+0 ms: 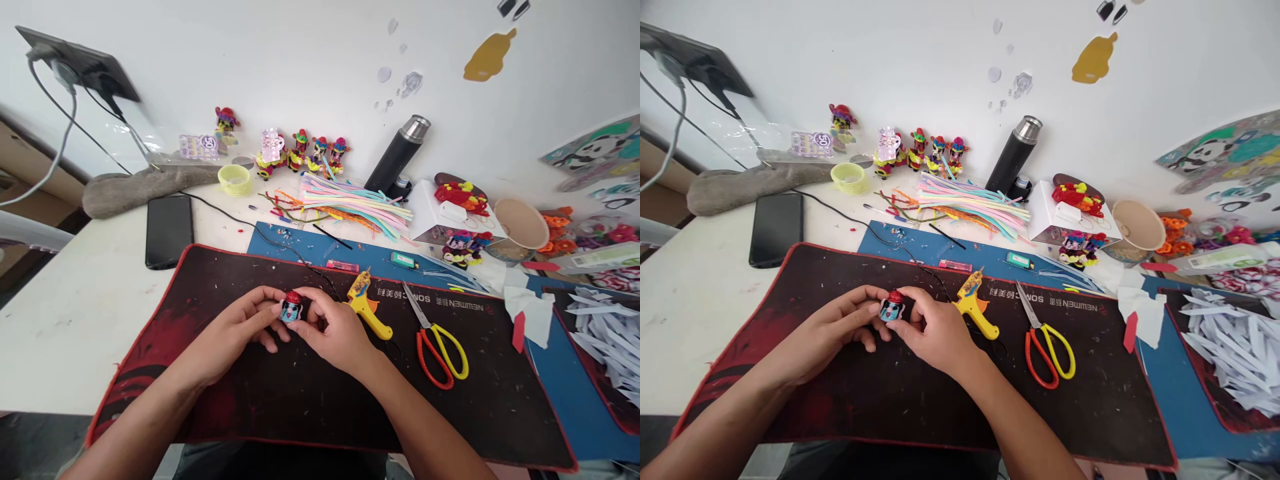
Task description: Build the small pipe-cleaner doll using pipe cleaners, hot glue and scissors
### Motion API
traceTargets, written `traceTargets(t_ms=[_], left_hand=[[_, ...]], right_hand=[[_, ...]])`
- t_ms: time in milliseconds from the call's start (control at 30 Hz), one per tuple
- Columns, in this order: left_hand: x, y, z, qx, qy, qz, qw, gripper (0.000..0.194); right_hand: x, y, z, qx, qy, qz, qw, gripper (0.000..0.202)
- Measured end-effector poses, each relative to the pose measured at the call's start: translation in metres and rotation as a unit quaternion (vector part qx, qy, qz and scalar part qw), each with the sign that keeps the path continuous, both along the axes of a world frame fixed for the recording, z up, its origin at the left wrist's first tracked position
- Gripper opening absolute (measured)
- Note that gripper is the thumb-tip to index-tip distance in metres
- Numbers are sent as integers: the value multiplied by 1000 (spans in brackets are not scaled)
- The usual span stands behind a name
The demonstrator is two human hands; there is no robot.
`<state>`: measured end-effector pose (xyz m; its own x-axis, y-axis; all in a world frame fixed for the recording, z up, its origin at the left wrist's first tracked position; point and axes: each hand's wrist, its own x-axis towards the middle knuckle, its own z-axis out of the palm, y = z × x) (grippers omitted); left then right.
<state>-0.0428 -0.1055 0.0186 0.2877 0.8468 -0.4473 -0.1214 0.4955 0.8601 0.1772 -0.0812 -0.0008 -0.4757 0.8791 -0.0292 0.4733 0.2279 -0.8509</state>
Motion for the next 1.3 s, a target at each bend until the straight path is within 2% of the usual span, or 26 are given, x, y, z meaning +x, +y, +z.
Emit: traceTargets(t_ms=[167,300,533,800,1000,1133,1300], left_hand=[[-15,0,2,73,57,-26,995,56],[-16,-1,3,105,107,-63,987,63],[-9,2,-2,163,206,-62,963,50],[-6,0,-2,178,279,-47,942,47],[-7,-2,-7,202,312,-35,928,42],[-6,0,-16,272,366,-18,890,38],[2,7,-27,380,438,-21,815,32]], right_hand=[[1,0,-1,2,12,2,1000,46],[-2,1,0,19,1,11,1000,45],[-3,0,-3,41,-24,29,998,49],[-5,2,-3,34,-58,35,997,53],[-3,0,0,44,-16,2,999,50],[-1,-7,5,70,33,-21,997,35],[6,-23,8,105,49,-20,993,22]])
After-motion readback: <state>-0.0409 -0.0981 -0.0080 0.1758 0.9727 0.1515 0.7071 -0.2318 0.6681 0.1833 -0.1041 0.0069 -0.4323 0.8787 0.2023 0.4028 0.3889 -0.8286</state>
